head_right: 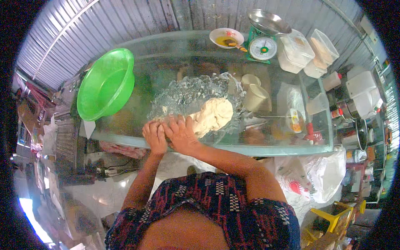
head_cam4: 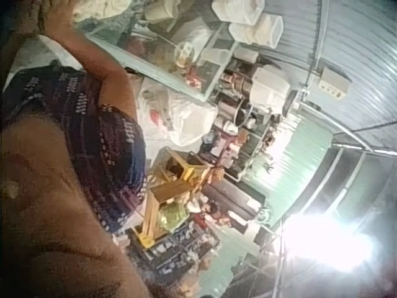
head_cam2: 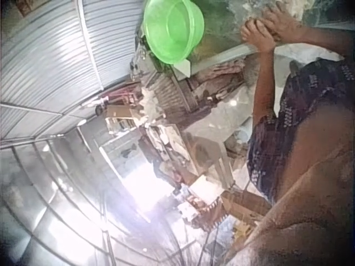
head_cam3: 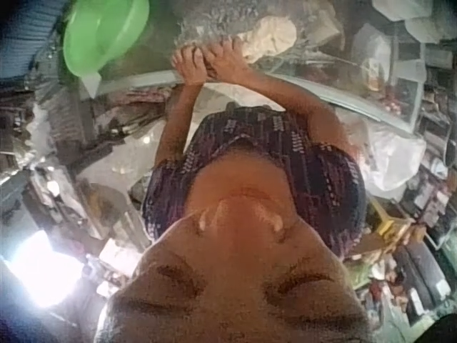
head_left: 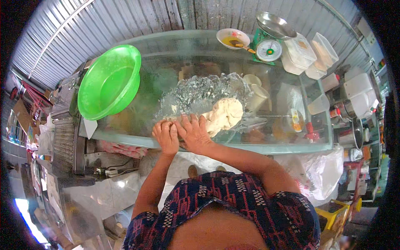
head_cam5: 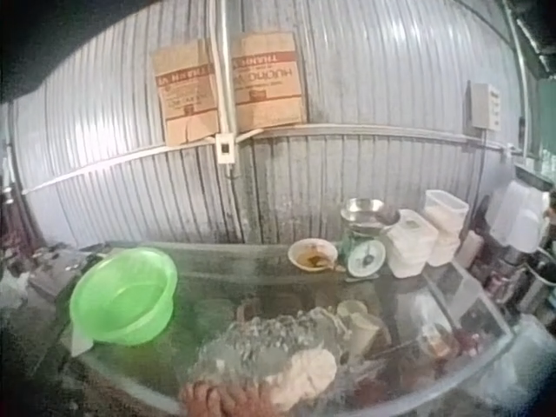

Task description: Manually knead a large piece of dough on a glass tabletop.

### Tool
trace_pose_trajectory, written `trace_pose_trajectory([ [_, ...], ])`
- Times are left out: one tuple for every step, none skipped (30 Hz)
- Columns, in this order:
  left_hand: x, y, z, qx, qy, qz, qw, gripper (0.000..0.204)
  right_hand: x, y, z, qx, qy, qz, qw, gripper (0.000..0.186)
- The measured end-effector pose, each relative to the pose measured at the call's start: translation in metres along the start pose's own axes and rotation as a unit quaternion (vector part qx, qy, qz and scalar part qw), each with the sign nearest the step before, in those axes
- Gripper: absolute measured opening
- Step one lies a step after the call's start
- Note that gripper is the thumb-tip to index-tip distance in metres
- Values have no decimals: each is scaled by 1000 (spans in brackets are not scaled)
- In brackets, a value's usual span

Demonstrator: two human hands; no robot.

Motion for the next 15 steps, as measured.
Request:
trace_pose_trajectory([
  [7, -4, -3, 12, 4, -12, 1000, 21, 3, -3, 3, -5, 3, 11, 1000, 79],
  [15, -6, -7, 26, 11, -22, 999, 19, 8, -3, 5, -10, 9, 22, 1000, 80],
  [23, -8, -11, 31, 12, -23, 999, 19, 13, -4, 7, -4, 10, 22, 1000, 80],
  [31, -11, -16, 26, 11, -46, 999, 20, 17, -6, 9, 7, 1, -11, 1000, 77],
  [41, -17, -19, 17, 8, -70, 997, 21, 22, -7, 14, 15, -11, -45, 999, 75],
  [55, -19, -19, 18, 10, -74, 997, 21, 29, -8, 18, 19, -13, -47, 999, 75],
  [69, -26, -21, 2, 84, -136, 987, 23, 39, -11, 26, 31, -30, -58, 997, 70],
  [81, -34, -25, -16, 159, -196, 967, 26, 47, -14, 33, 43, -46, -71, 996, 65],
  [92, -40, -31, -15, 185, -217, 958, 29, 57, -16, 36, 47, -46, -75, 995, 65],
  [110, -50, -34, -7, 206, -243, 948, 33, 68, -18, 48, 82, -82, -83, 990, 59],
  [113, -70, -75, 36, 151, -292, 944, 36, 80, -23, 45, 115, -104, -92, 984, 54],
  [110, -86, -118, 78, 97, -341, 932, 40, 91, -28, 40, 126, -95, -96, 983, 54],
  [122, -98, -116, 74, 91, -348, 930, 40, 96, -34, 53, 143, -128, -106, 976, 49],
  [132, -104, -110, 78, 130, -346, 926, 44, 101, -40, 62, 163, -159, -115, 967, 46],
  [137, -108, -107, 83, 168, -343, 921, 48, 105, -44, 68, 164, -164, -113, 966, 46],
])
Point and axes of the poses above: each hand's wrist, its own x-axis towards the middle knuckle, its own y-axis out of the back of the hand, z = x × y, the point moved 3 cm from there along x, towards the middle knuckle
